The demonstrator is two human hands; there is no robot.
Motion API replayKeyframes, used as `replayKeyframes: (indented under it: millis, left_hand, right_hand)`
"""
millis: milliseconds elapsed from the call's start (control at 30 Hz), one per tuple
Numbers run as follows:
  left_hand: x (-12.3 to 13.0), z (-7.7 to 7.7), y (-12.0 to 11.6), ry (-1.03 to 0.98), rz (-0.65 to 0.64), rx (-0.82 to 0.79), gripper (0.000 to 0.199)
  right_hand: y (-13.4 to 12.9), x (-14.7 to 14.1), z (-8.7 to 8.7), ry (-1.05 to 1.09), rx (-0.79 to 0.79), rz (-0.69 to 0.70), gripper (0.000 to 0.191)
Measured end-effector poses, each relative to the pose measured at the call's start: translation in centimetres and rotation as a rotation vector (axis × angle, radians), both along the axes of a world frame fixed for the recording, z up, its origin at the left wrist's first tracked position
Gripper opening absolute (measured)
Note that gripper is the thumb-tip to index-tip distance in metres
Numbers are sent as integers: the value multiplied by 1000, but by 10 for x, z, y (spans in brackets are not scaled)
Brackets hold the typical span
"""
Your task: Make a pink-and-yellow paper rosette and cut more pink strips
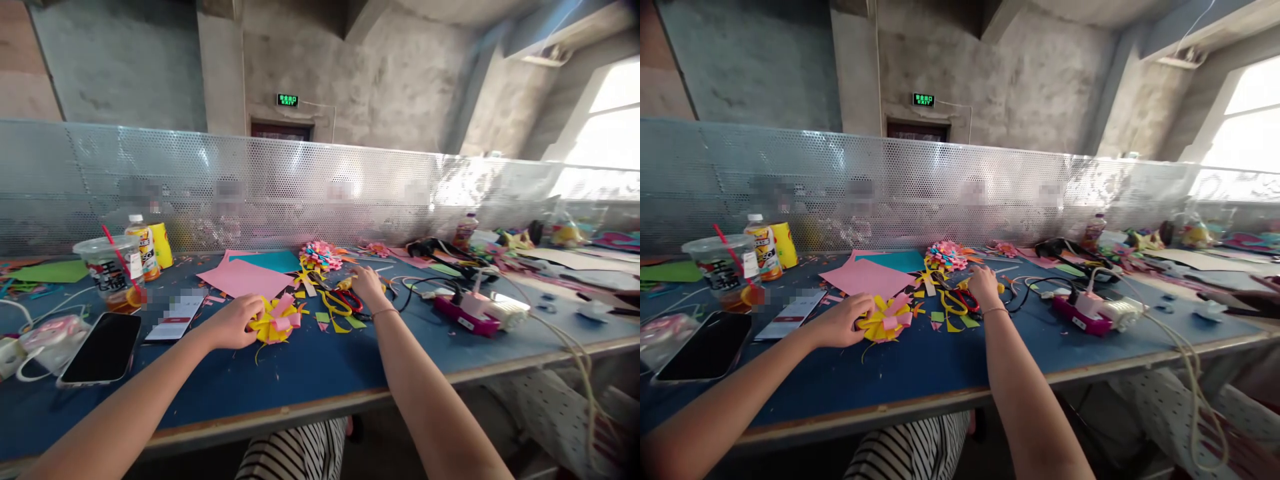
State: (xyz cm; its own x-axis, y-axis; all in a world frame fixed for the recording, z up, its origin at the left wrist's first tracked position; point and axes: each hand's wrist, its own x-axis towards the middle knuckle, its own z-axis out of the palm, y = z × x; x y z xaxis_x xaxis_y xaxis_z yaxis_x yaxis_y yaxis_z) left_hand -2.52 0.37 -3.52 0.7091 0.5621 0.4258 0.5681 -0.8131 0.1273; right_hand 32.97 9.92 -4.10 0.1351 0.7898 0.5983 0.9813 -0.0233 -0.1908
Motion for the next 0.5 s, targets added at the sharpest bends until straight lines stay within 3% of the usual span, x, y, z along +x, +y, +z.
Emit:
replayKeyframes:
  millis: [200,500]
  left_hand:
    - [0,1,0,28,2,-3,17]
    - [1,4,-2,42,-6,4,16]
  right_hand:
    - [-1,-20,4,13,25,278,38]
    - [-1,-19,8,83,35,295,40]
